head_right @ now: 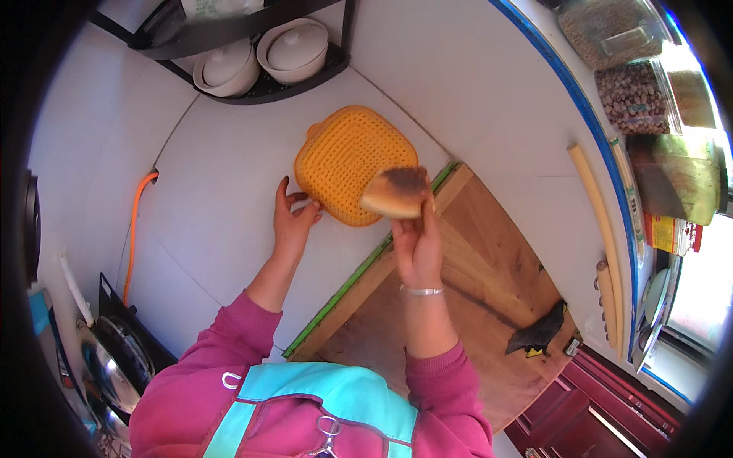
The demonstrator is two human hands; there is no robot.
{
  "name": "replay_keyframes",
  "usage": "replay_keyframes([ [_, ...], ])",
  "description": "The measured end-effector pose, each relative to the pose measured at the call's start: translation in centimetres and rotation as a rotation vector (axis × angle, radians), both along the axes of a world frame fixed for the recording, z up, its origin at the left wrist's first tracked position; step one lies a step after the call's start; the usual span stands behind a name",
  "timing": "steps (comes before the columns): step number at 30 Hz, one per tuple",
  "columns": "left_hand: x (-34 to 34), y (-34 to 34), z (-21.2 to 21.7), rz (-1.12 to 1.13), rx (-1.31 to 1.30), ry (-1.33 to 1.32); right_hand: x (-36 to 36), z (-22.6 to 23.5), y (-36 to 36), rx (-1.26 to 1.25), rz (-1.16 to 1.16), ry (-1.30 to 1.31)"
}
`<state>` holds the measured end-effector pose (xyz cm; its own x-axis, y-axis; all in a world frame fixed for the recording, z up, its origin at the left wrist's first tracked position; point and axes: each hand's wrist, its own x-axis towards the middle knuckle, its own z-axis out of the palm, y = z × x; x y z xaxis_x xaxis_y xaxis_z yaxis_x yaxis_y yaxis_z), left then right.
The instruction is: The person transfers food from a metal bowl to a small ceramic bowl using chopsticks, takes a piece of bread from a yellow basket, then wipes down the kitchen counter with a cloth and washes several bowls and a pot in the sink.
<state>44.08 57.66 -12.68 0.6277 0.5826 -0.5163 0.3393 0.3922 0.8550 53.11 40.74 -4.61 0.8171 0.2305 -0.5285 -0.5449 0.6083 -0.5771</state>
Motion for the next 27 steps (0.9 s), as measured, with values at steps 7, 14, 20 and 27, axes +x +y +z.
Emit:
replay_keyframes([
  [7,5.0,-0.8,0.8,0.053,-0.091,-0.008,5.8,0.3,3.9,-0.224,-0.015,-0.069],
  [14,2.4,-1.9,1.8,0.028,-0.105,0.033,3.6,0.9,2.7,-0.341,0.22,-0.008],
  [20,-4.8,-2.5,6.8,-0.022,-0.008,-0.03,-5.7,5.7,-3.5,-0.426,0.341,-0.057],
  [27,-18.8,-10.0,14.3,-0.173,0.151,-0.284,-21.7,12.4,-7.7,-0.324,0.673,-0.2],
])
